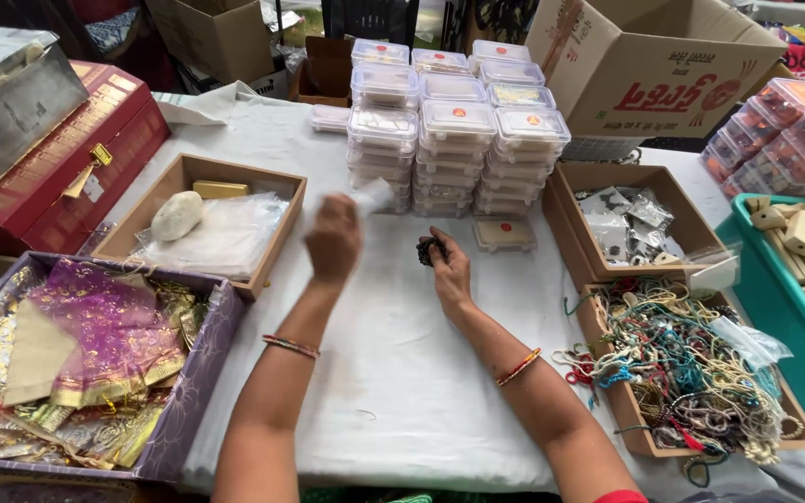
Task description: The person packs a small item into a beige cloth pouch and ties it closed. They then place a beaded necklace into a small plastic bag and wrap it in a purple decorative cloth.
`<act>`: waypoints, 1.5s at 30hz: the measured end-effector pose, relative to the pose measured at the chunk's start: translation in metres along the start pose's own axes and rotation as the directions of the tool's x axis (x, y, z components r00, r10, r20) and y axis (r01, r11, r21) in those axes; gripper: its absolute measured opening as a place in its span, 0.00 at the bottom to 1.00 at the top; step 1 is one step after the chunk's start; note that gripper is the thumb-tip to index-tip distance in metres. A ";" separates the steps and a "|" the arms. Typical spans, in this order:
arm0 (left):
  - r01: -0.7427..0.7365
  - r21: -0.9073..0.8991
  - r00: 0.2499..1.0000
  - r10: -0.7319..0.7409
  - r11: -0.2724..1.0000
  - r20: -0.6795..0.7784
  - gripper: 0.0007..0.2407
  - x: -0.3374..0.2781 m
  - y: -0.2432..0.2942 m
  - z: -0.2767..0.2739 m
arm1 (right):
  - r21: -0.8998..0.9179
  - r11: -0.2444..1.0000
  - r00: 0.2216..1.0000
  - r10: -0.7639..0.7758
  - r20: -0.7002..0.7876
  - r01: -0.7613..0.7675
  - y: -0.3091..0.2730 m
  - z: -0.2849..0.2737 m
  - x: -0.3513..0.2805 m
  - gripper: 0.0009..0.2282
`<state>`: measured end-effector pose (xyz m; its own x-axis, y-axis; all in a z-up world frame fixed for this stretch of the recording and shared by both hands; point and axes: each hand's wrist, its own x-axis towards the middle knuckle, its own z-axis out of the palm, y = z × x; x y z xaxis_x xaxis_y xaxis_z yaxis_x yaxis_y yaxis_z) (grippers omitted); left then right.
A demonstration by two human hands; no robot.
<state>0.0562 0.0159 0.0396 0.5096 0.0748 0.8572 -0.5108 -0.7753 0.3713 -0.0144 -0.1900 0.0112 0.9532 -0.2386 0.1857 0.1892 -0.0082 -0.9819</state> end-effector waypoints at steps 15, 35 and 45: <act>-0.002 -0.338 0.795 0.206 0.941 0.570 0.03 -0.056 0.022 -0.011 | -0.349 0.725 0.788 -0.611 0.074 0.594 -0.008 -0.004 -0.017 0.16; 0.783 -0.498 0.600 -0.242 0.373 0.763 0.06 -0.058 -0.003 0.015 | -0.661 0.329 0.730 -0.429 0.532 0.674 -0.026 0.004 -0.032 0.31; 0.788 -0.385 0.577 -0.356 0.480 0.735 0.07 -0.040 0.019 -0.016 | -0.686 0.301 0.744 -0.370 0.556 0.663 -0.033 0.006 -0.037 0.30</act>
<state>0.0152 0.0079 0.0179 0.9849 -0.1414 0.0997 -0.1106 -0.0716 0.9913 -0.0543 -0.1749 0.0374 0.7701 0.3659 0.5225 0.5271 -0.8263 -0.1983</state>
